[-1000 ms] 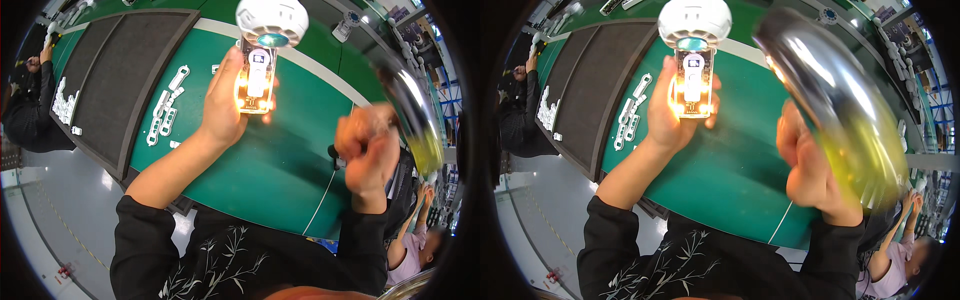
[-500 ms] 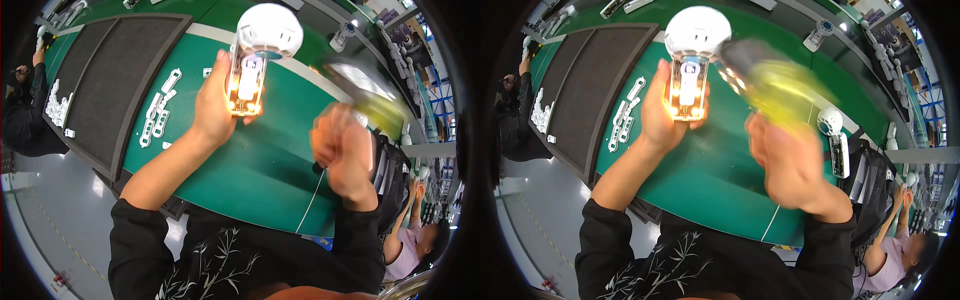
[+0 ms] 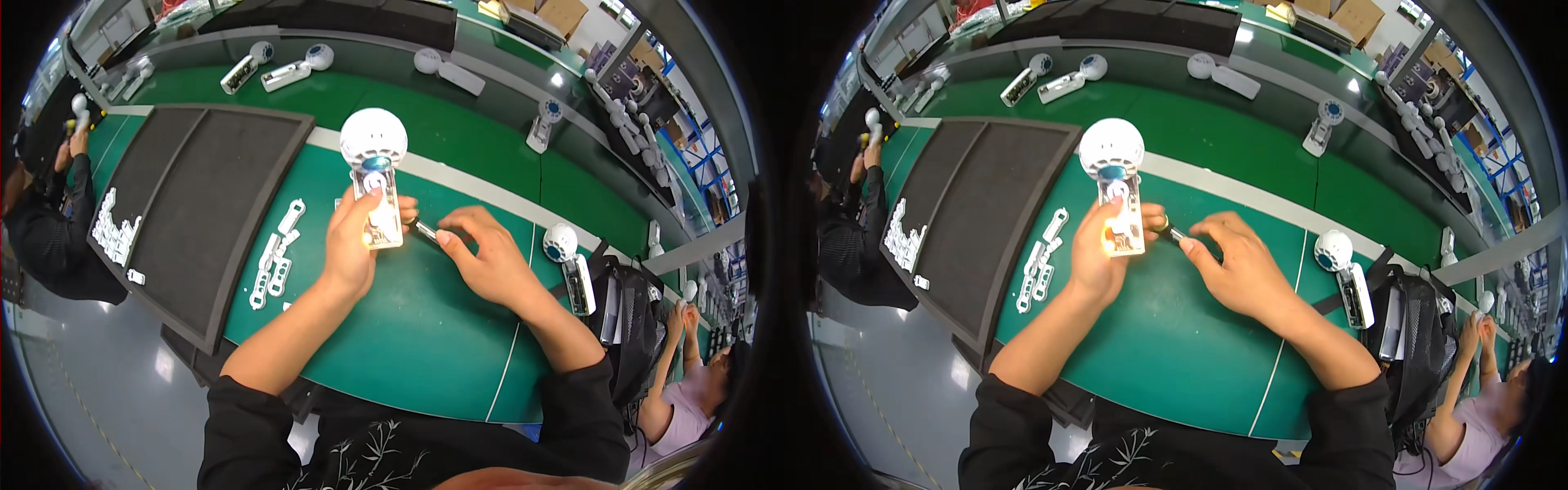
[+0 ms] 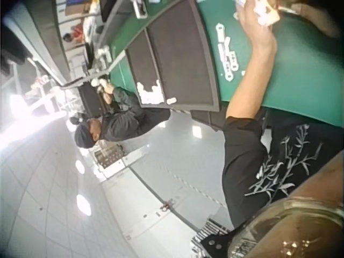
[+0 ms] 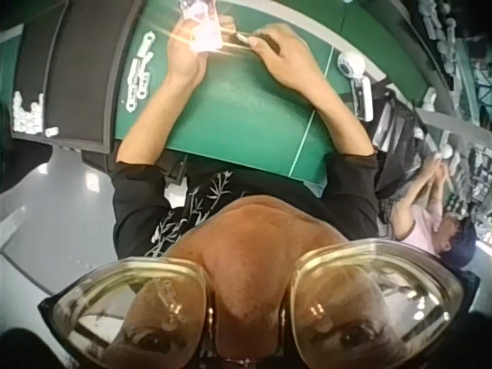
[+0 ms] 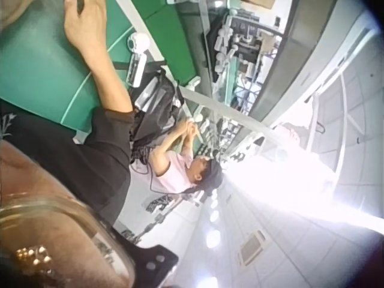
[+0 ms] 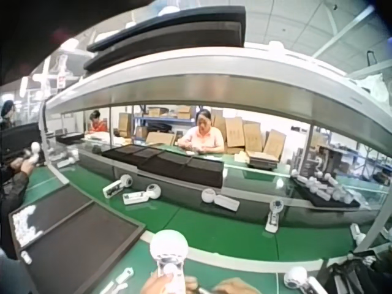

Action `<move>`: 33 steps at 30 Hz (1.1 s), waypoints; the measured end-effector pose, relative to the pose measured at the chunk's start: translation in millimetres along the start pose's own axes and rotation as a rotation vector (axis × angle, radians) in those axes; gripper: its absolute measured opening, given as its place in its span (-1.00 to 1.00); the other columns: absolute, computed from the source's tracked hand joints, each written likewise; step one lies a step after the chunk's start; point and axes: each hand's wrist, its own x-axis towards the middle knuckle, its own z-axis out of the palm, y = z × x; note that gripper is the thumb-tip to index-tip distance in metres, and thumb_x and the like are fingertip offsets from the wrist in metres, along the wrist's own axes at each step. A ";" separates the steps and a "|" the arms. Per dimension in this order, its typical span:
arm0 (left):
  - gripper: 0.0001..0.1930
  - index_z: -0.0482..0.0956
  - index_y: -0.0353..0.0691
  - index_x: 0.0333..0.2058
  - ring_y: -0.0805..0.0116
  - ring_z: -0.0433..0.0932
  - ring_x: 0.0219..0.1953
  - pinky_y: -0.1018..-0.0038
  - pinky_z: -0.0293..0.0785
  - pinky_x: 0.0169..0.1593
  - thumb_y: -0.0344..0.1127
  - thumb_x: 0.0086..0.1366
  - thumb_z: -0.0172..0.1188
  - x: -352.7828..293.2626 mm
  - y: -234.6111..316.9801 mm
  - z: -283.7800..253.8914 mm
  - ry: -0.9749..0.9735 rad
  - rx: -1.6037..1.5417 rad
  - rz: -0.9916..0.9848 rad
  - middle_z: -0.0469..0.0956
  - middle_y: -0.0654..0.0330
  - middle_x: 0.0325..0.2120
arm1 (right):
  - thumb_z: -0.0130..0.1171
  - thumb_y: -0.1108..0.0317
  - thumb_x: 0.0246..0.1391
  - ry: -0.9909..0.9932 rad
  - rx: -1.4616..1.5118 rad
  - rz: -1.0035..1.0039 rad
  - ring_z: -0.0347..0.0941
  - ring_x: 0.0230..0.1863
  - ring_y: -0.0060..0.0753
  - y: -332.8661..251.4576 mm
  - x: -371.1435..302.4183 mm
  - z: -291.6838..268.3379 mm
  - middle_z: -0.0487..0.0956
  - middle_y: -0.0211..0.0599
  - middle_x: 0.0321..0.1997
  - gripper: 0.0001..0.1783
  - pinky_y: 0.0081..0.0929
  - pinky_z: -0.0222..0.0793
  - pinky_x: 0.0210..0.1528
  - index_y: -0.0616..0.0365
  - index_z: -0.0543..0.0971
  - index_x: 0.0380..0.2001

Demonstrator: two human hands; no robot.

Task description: Assembling handheld electric fans by tapping parts into place and connecting components.

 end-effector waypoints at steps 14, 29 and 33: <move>-0.40 0.04 -0.35 0.27 0.06 0.39 0.14 0.21 0.26 0.19 -0.02 0.46 -0.21 -13.6 -34.2 -6.5 0.023 0.204 0.360 0.20 -0.14 0.22 | -0.08 -0.11 0.28 -0.296 1.465 0.907 0.23 -0.74 -0.72 85.5 218.5 74.5 0.35 -0.54 -0.69 -0.62 -0.74 0.03 -0.77 -0.06 0.42 -0.40; -0.59 0.31 -0.37 0.07 0.35 0.49 -0.27 0.42 0.38 -0.24 -0.36 0.28 0.08 -23.2 -25.7 -9.5 -0.046 0.518 0.503 0.43 -0.02 -0.09 | 0.06 0.08 0.19 -0.178 0.385 0.667 0.55 -0.35 -0.33 154.7 348.9 156.5 0.56 -0.14 -0.22 -0.53 -0.44 0.55 -0.36 0.29 0.47 -0.05; -0.83 0.46 -0.34 -0.25 0.35 0.44 -0.53 0.44 0.31 -0.49 -0.40 0.20 0.16 -28.9 -24.7 -8.5 -0.073 0.567 0.599 0.47 0.08 -0.44 | 0.11 -0.09 0.12 -0.218 0.228 0.662 0.55 -0.42 -0.33 133.5 345.6 160.3 0.57 -0.14 -0.29 -0.38 -0.42 0.54 -0.44 0.32 0.50 -0.07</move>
